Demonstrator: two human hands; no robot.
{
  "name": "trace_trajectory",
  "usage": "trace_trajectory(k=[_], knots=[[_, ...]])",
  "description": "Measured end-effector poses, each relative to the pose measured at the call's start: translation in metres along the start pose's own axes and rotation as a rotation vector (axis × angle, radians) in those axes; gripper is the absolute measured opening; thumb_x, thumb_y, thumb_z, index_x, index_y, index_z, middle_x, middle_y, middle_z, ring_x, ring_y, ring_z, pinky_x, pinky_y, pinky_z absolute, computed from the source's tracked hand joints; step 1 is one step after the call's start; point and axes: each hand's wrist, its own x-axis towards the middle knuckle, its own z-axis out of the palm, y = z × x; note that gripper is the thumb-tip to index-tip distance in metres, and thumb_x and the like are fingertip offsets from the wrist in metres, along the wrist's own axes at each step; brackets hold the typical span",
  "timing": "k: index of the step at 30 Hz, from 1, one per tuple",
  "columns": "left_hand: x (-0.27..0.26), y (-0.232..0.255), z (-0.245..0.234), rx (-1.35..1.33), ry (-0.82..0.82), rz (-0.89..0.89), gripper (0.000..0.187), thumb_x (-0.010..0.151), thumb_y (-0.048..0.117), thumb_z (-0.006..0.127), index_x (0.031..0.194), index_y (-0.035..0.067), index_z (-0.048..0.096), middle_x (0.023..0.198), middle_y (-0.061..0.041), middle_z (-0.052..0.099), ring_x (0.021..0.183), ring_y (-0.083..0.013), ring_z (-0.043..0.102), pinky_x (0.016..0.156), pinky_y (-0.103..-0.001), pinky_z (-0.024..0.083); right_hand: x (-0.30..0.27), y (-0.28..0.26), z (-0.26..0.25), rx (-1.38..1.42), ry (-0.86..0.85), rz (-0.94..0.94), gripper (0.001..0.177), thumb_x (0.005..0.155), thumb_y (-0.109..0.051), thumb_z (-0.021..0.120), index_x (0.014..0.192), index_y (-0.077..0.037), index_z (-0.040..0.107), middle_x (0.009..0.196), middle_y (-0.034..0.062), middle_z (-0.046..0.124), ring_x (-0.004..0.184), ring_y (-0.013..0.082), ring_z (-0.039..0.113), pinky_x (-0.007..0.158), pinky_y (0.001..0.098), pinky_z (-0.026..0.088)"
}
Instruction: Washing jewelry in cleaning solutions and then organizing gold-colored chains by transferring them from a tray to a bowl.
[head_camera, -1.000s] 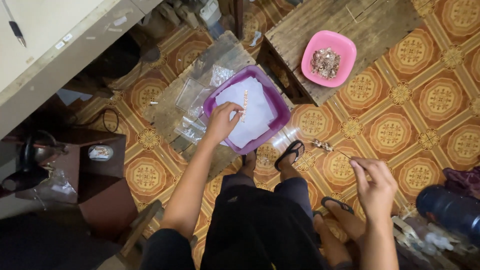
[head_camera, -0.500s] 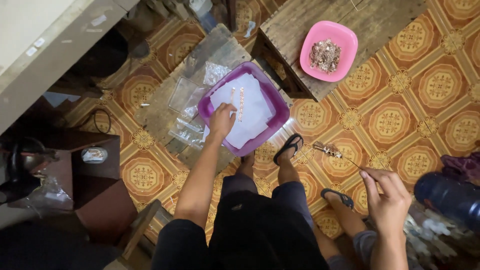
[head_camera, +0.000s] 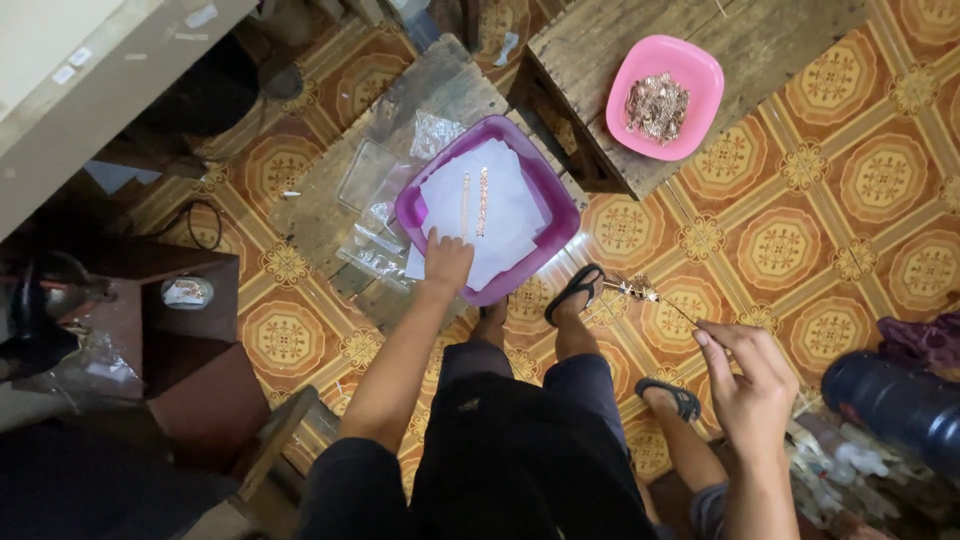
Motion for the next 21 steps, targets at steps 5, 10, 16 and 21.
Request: trace_trajectory(k=[5, 10, 16, 21], knots=[[-0.113, 0.011, -0.066, -0.563, 0.359, 0.024, 0.017, 0.1, 0.019, 0.06, 0.106, 0.011, 0.074, 0.102, -0.008, 0.075, 0.1, -0.0296, 0.067, 0.114, -0.053, 0.032, 0.01, -0.022, -0.004, 0.022, 0.025, -0.117, 0.012, 0.094, 0.004, 0.077, 0.105, 0.005, 0.074, 0.102, 0.0182, 0.073, 0.091, 0.0243, 0.07, 0.083, 0.0316, 0.058], [-0.182, 0.046, -0.129, -1.261, 0.39, 0.047, 0.026, 0.101, 0.019, 0.057, 0.121, 0.006, 0.069, 0.12, -0.008, 0.073, 0.114, -0.0226, 0.068, 0.099, -0.035, 0.052, 0.03, -0.073, -0.018, 0.04, 0.05, -0.26, 0.01, 0.093, 0.002, 0.076, 0.101, 0.005, 0.074, 0.095, 0.0176, 0.074, 0.083, 0.0238, 0.069, 0.076, 0.0315, 0.057], [-0.216, 0.078, -0.169, -1.589, 0.52, 0.184, 0.023, 0.099, 0.023, 0.062, 0.115, 0.009, 0.07, 0.111, -0.006, 0.074, 0.11, -0.0204, 0.07, 0.099, -0.035, 0.054, 0.041, -0.111, -0.029, 0.048, 0.019, -0.368, 0.011, 0.09, -0.001, 0.077, 0.099, 0.005, 0.074, 0.09, 0.0153, 0.074, 0.076, 0.0217, 0.068, 0.07, 0.0303, 0.056], [-0.225, 0.086, -0.173, -1.686, 0.533, 0.164, 0.031, 0.094, 0.022, 0.071, 0.124, 0.013, 0.066, 0.116, -0.003, 0.072, 0.114, -0.018, 0.069, 0.103, -0.035, 0.055, 0.041, -0.123, -0.028, 0.054, 0.028, -0.401, 0.009, 0.091, -0.002, 0.077, 0.096, 0.004, 0.073, 0.089, 0.0139, 0.074, 0.075, 0.021, 0.069, 0.067, 0.0289, 0.056]])
